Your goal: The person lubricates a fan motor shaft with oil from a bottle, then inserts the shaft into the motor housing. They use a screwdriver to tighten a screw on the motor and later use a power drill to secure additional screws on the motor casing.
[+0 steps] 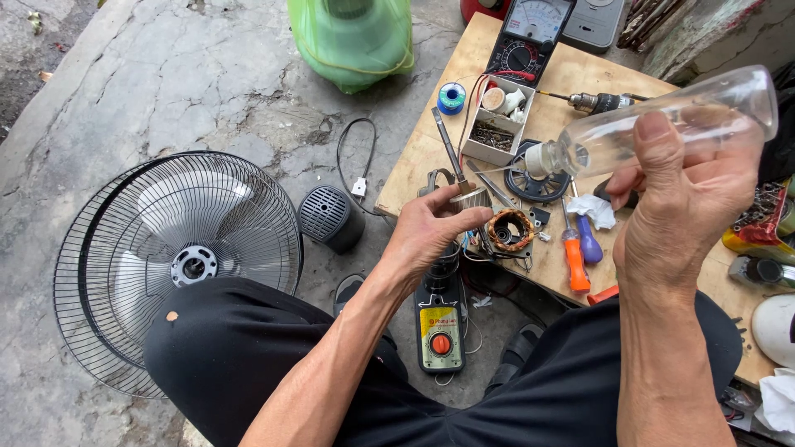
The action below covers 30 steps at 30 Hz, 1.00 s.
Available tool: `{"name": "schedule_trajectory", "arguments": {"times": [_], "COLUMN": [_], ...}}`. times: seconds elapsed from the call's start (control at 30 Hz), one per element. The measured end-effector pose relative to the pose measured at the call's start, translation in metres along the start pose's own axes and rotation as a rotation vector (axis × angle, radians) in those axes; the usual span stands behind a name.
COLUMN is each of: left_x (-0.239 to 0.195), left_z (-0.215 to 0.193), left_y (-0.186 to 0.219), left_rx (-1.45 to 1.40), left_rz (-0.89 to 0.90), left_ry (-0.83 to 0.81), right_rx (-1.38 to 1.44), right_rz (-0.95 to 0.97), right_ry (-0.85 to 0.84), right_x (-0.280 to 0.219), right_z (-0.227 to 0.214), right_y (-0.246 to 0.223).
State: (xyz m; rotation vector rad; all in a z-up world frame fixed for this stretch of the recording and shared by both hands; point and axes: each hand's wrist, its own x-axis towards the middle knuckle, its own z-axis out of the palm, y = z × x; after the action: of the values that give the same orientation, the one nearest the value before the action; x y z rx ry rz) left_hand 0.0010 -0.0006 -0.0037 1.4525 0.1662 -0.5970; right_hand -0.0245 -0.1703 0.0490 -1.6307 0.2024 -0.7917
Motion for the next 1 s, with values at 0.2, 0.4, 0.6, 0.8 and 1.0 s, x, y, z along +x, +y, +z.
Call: {"name": "schedule_trajectory", "arguments": {"times": [0.2,0.4,0.6,0.8,1.0], "left_x": [-0.007,-0.008,-0.006,-0.008,-0.007], "left_z": [0.001,0.002,0.002,0.003,0.004], "left_y": [0.011,0.011,0.009,0.012,0.014], "left_rx": [0.004,-0.036,-0.042,-0.05,-0.056], "left_rz": [-0.048,-0.053,-0.039,-0.033,-0.065], "left_ry": [0.008,-0.003,-0.035,-0.055,-0.035], "right_rx": [-0.002,0.003,-0.002,-0.03,-0.019], "right_rz": [-0.008,0.015,-0.008,0.001,-0.003], "right_ry": [-0.002,0.022,0.035,0.013,0.003], "right_x": [-0.001,0.0,0.001,0.001,0.002], "right_z": [-0.001,0.003,0.002,0.002,0.0], "right_y": [-0.003,-0.004,-0.004,-0.008,-0.007]}}
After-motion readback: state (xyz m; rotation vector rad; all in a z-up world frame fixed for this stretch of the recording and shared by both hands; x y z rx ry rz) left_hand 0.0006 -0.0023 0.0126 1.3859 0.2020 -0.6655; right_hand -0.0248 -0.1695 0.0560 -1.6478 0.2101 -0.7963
